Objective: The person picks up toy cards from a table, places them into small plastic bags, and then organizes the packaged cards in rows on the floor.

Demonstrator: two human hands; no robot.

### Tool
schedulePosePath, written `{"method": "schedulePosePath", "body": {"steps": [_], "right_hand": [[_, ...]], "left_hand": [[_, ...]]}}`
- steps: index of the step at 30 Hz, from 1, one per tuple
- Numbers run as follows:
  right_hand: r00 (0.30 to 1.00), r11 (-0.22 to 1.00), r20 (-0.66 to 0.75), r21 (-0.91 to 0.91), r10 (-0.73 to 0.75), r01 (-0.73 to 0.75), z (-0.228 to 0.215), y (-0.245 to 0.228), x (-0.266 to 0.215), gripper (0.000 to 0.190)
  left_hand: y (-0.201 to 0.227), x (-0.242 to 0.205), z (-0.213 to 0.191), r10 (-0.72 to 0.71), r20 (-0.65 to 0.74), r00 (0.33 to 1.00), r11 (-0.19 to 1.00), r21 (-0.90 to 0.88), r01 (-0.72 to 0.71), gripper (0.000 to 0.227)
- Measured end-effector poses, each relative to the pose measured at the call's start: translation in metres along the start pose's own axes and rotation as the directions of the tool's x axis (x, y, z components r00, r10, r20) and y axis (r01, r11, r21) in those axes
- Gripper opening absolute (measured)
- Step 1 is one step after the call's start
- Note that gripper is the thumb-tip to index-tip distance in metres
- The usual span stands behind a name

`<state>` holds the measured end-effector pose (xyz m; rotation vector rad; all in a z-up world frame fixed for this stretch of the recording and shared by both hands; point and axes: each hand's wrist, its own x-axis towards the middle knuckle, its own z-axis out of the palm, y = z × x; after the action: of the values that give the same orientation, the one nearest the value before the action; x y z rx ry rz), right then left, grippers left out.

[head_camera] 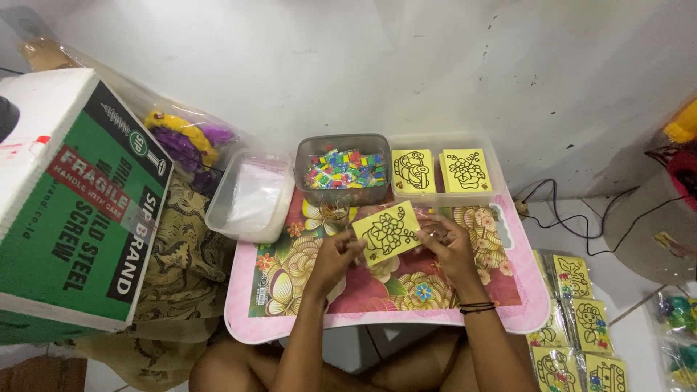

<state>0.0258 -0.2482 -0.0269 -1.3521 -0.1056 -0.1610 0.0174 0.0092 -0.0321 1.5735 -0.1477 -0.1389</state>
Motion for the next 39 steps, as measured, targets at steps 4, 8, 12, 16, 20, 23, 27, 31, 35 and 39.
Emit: {"method": "schedulePosePath", "body": {"steps": [4, 8, 12, 16, 20, 23, 27, 31, 35, 39], "right_hand": [[0.999, 0.997, 0.036, -0.081, 0.014, -0.011, 0.013, -0.026, -0.008, 0.034], [0.996, 0.992, 0.094, -0.127, 0.002, 0.010, 0.002, -0.007, -0.006, 0.025], [0.983, 0.986, 0.181, -0.162, -0.006, 0.036, -0.001, -0.013, -0.007, 0.025], [0.989, 0.982, 0.146, -0.178, -0.034, 0.060, 0.018, -0.041, -0.014, 0.022], [0.991, 0.987, 0.055, -0.103, -0.122, 0.127, 0.025, -0.047, -0.016, 0.023], [0.987, 0.989, -0.092, 0.055, -0.132, 0.137, 0.000, -0.006, -0.005, 0.021], [0.917, 0.980, -0.355, 0.010, -0.184, 0.201, 0.007, -0.015, -0.001, 0.016], [0.842, 0.935, -0.407, -0.183, -0.355, 0.305, 0.016, -0.037, 0.016, 0.016], [0.855, 0.776, -0.134, -0.507, -0.501, 0.376, 0.064, -0.107, 0.047, 0.013], [0.859, 0.419, 0.421, -0.751, -0.292, 0.510, 0.110, -0.144, 0.097, 0.013]], "left_hand": [[0.003, -0.003, 0.001, 0.001, -0.007, 1.000, 0.999, -0.053, -0.001, 0.026], [0.020, -0.008, 0.002, 0.013, -0.011, 1.000, 0.990, -0.143, -0.015, 0.020], [0.020, -0.008, 0.000, 0.043, 0.004, 0.999, 0.988, -0.149, -0.042, 0.018], [0.037, -0.015, 0.002, 0.023, -0.002, 1.000, 0.992, -0.124, -0.023, 0.018], [0.035, -0.018, 0.002, 0.017, -0.022, 1.000, 0.997, -0.073, -0.018, 0.017], [0.037, -0.023, 0.005, 0.022, -0.036, 0.999, 0.998, -0.061, -0.024, 0.017], [0.033, -0.022, 0.003, 0.042, -0.050, 0.998, 0.997, -0.064, -0.045, 0.014], [0.042, -0.025, 0.003, 0.052, -0.068, 0.996, 0.996, -0.069, -0.057, 0.014], [0.019, -0.016, 0.002, 0.045, -0.075, 0.996, 0.996, -0.068, -0.050, 0.012], [0.016, -0.014, 0.002, 0.042, -0.095, 0.995, 0.999, -0.023, -0.044, 0.016]]}}
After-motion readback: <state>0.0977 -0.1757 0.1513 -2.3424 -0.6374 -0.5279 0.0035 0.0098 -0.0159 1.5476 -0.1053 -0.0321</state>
